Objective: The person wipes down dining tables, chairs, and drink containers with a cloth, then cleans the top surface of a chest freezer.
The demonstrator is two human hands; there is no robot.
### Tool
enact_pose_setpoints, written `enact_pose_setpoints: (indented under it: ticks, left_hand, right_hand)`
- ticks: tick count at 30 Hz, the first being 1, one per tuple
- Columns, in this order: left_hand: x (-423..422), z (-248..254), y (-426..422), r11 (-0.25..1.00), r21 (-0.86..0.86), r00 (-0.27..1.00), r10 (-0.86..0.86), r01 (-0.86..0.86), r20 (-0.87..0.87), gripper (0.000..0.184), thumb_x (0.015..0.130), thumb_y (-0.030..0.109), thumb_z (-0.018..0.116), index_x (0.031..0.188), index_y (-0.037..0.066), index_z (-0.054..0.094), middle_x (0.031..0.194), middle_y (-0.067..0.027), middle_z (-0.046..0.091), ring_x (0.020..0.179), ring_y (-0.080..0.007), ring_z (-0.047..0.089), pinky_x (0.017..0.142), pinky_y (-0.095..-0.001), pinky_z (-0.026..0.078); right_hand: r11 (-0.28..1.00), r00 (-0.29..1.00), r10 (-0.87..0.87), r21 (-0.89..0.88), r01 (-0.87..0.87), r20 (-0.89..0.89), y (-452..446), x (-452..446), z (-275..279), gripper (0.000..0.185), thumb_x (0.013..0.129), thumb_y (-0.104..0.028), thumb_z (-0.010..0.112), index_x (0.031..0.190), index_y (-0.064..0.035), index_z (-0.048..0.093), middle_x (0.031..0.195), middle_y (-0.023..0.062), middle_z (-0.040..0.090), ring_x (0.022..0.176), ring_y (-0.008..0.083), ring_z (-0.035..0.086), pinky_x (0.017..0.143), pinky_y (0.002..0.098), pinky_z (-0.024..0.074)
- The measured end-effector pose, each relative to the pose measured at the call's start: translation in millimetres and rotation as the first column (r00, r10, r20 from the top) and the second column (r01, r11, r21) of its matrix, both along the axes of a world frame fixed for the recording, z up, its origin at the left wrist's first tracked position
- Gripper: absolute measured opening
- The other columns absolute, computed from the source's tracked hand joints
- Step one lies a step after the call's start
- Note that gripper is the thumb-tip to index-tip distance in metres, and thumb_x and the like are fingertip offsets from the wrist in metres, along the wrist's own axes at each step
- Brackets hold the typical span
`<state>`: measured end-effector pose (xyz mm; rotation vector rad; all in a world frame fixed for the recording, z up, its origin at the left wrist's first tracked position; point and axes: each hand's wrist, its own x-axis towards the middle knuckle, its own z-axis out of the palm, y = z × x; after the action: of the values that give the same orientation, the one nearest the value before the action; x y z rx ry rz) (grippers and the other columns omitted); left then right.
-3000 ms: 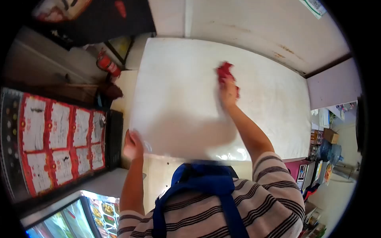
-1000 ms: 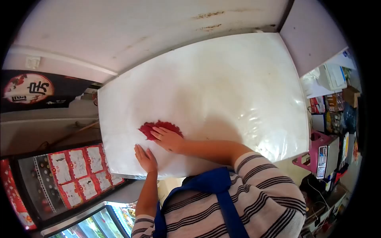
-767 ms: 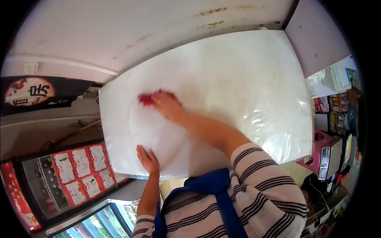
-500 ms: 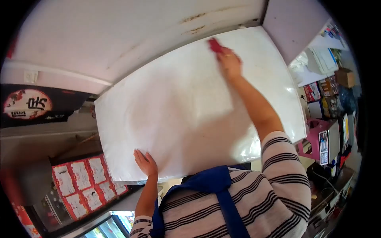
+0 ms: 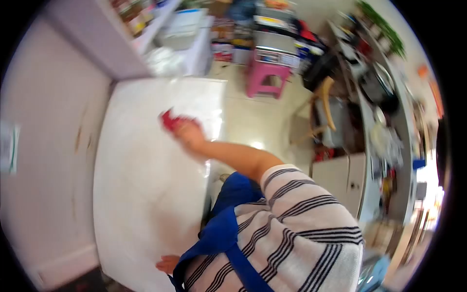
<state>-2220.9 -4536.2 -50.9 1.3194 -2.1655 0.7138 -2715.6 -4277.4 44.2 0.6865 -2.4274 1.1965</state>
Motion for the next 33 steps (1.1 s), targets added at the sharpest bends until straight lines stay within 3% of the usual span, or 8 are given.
enact_pose_setpoints:
  ticks: [2, 4, 6, 13, 21, 30, 32, 33]
  left_hand:
    - [-13.2, -10.9, -15.5, 0.983, 0.011, 0.983, -0.182, 0.182, -0.029, 0.045, 0.09, 0.03, 0.044, 0.115, -0.008, 0.046, 0.12, -0.0257, 0.046, 0.11, -0.0361, 0.047, 0.09, -0.0435, 0.038]
    - [-36.1, -14.7, -12.1, 0.945, 0.017, 0.944, -0.325, 0.327, -0.06, 0.045, 0.09, 0.031, 0.043, 0.115, -0.007, 0.045, 0.12, -0.0254, 0.046, 0.111, -0.036, 0.046, 0.091, -0.0435, 0.038]
    - [-52.5, -18.1, -12.5, 0.895, 0.027, 0.893, -0.443, 0.446, -0.081, 0.046, 0.09, 0.032, 0.043, 0.116, -0.007, 0.045, 0.121, -0.0251, 0.046, 0.111, -0.036, 0.046, 0.091, -0.0436, 0.037]
    - [-80.9, -23.4, -20.5, 0.787, 0.031, 0.785, -0.61, 0.616, -0.107, 0.048, 0.09, 0.034, 0.041, 0.117, -0.006, 0.045, 0.122, -0.0243, 0.045, 0.112, -0.0359, 0.045, 0.091, -0.044, 0.037]
    - [-57.0, -19.3, -30.1, 0.886, 0.074, 0.886, -0.449, 0.458, -0.113, 0.051, 0.091, 0.037, 0.04, 0.119, -0.004, 0.044, 0.123, -0.0232, 0.045, 0.114, -0.0358, 0.044, 0.092, -0.0443, 0.036]
    - [-7.6, -37.8, -30.1, 0.99, 0.131, 0.989, -0.031, 0.051, -0.146, 0.054, 0.091, 0.041, 0.038, 0.121, -0.003, 0.044, 0.125, -0.0221, 0.044, 0.115, -0.0357, 0.042, 0.092, -0.0447, 0.035]
    - [-38.2, 10.4, 13.8, 0.985, 0.138, 0.982, 0.126, -0.106, -0.144, 0.054, 0.091, 0.042, 0.038, 0.122, -0.003, 0.044, 0.125, -0.0219, 0.044, 0.115, -0.0356, 0.042, 0.092, -0.0448, 0.034]
    - [-57.2, 57.8, 40.0, 0.928, 0.347, 0.976, 0.185, -0.133, -0.12, 0.056, 0.091, 0.041, 0.037, 0.123, -0.005, 0.042, 0.126, -0.0223, 0.043, 0.117, -0.0359, 0.04, 0.094, -0.0447, 0.032]
  right_hand:
    - [0.994, 0.964, 0.108, -0.004, -0.11, 0.242, -4.3, 50.9, 33.8, 0.012, 0.071, -0.009, 0.054, 0.08, -0.0057, 0.061, 0.094, 0.0131, 0.059, 0.093, 0.0299, 0.054, 0.084, 0.0396, 0.0407]
    - [0.948, 0.943, 0.312, 0.104, -0.301, -0.113, -4.5, 86.1, -6.4, 0.019, 0.073, -0.01, 0.053, 0.091, -0.006, 0.06, 0.108, 0.0146, 0.056, 0.107, 0.0299, 0.048, 0.095, 0.0412, 0.0346]
    - [0.872, 0.888, 0.458, 0.173, -0.458, 0.042, 3.1, 116.3, -16.4, 0.029, 0.072, -0.012, 0.053, 0.099, -0.0069, 0.058, 0.121, 0.0162, 0.049, 0.119, 0.034, 0.038, 0.101, 0.045, 0.0269]
    - [0.825, 0.882, 0.451, 0.312, -0.471, 0.137, 7.0, 153.2, -4.6, 0.037, 0.072, -0.01, 0.051, 0.108, -0.0138, 0.059, 0.129, 0.0105, 0.045, 0.125, 0.0318, 0.032, 0.103, 0.0405, 0.0266]
    - [0.639, 0.748, 0.603, 0.393, -0.662, 0.279, -7.6, 154.5, 18.2, 0.039, 0.073, -0.007, 0.049, 0.111, -0.0138, 0.058, 0.131, 0.0101, 0.042, 0.128, 0.0315, 0.028, 0.105, 0.0406, 0.0244]
    - [0.409, 0.454, 0.876, 0.245, -0.879, 0.163, -79.6, 188.6, 4.7, 0.036, 0.077, -0.008, 0.045, 0.111, -0.0102, 0.056, 0.13, 0.013, 0.043, 0.126, 0.033, 0.03, 0.103, 0.0407, 0.0263]
    - [0.328, 0.36, 0.927, 0.237, -0.915, 0.105, -97.9, 192.3, -2.7, 0.031, 0.079, -0.012, 0.045, 0.107, -0.0102, 0.057, 0.13, 0.0123, 0.043, 0.124, 0.0326, 0.033, 0.101, 0.0408, 0.0286]
    - [0.309, 0.329, 0.942, 0.219, -0.925, 0.06, -106.5, 185.8, -11.0, 0.028, 0.08, -0.016, 0.044, 0.103, -0.0109, 0.058, 0.13, 0.0113, 0.043, 0.123, 0.0323, 0.035, 0.1, 0.0408, 0.0295]
